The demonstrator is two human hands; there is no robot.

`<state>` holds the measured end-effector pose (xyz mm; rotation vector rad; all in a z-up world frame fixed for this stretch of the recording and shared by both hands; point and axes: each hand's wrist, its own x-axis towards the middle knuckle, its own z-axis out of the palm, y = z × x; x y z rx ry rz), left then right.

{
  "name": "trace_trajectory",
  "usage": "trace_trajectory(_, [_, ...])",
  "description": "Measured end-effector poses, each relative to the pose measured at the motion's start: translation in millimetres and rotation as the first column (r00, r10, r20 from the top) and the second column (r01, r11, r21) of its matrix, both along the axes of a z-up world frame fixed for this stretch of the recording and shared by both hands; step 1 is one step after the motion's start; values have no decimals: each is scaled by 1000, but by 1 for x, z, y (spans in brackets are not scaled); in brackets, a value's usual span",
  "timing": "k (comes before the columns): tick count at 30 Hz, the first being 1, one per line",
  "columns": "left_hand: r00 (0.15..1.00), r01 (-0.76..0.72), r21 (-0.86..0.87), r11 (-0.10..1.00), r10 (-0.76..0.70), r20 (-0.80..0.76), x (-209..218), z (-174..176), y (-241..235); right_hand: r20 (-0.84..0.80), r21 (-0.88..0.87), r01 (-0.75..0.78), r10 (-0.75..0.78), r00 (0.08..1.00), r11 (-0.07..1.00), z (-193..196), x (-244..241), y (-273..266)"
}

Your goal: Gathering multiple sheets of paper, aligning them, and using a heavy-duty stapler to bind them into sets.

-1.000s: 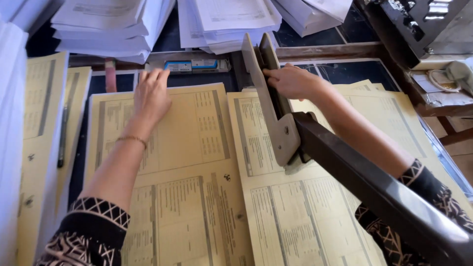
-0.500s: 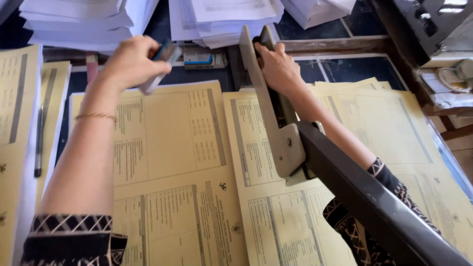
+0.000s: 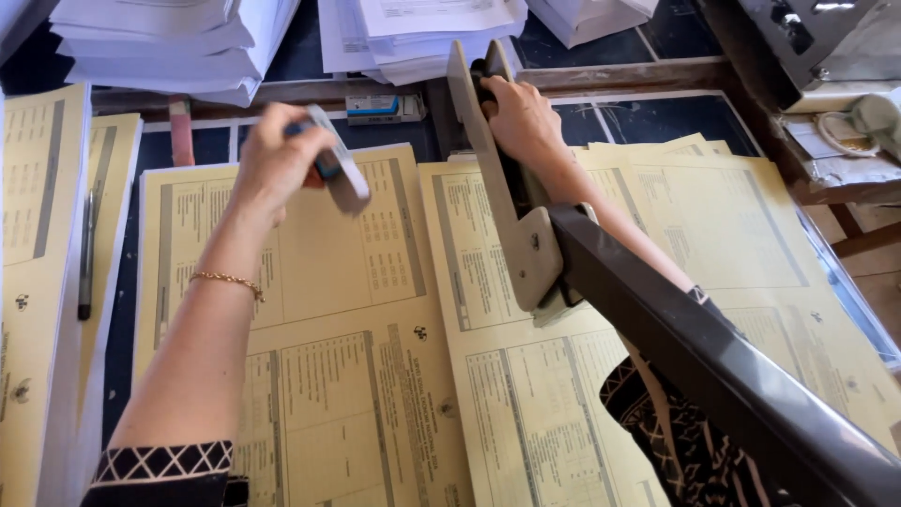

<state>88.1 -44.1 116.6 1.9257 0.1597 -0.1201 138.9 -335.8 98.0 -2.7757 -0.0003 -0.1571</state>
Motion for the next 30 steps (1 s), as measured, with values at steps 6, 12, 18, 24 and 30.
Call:
trace_trajectory(6, [562, 820, 309, 481, -575, -595, -50, 48, -14, -24, 6, 26, -25, 999, 1000, 3, -1, 2])
trace_trajectory(12, [584, 806, 429, 408, -433, -686, -115, 72, 0, -26, 38, 34, -33, 999, 999, 3, 0, 1])
trace_trajectory(18, [144, 954, 65, 293, -256, -956, -169, 95, 2, -34, 38, 42, -41, 999, 998, 3, -1, 2])
trace_trajectory(24, [484, 843, 487, 229, -718, -500, -93, 32, -5, -158, -18, 92, -94, 983, 996, 8, 0, -1])
trace_trajectory(30, [751, 390, 746, 540, -655, 82, 26, -16, -41, -99, -14, 159, -160, 982, 987, -5, 11, -1])
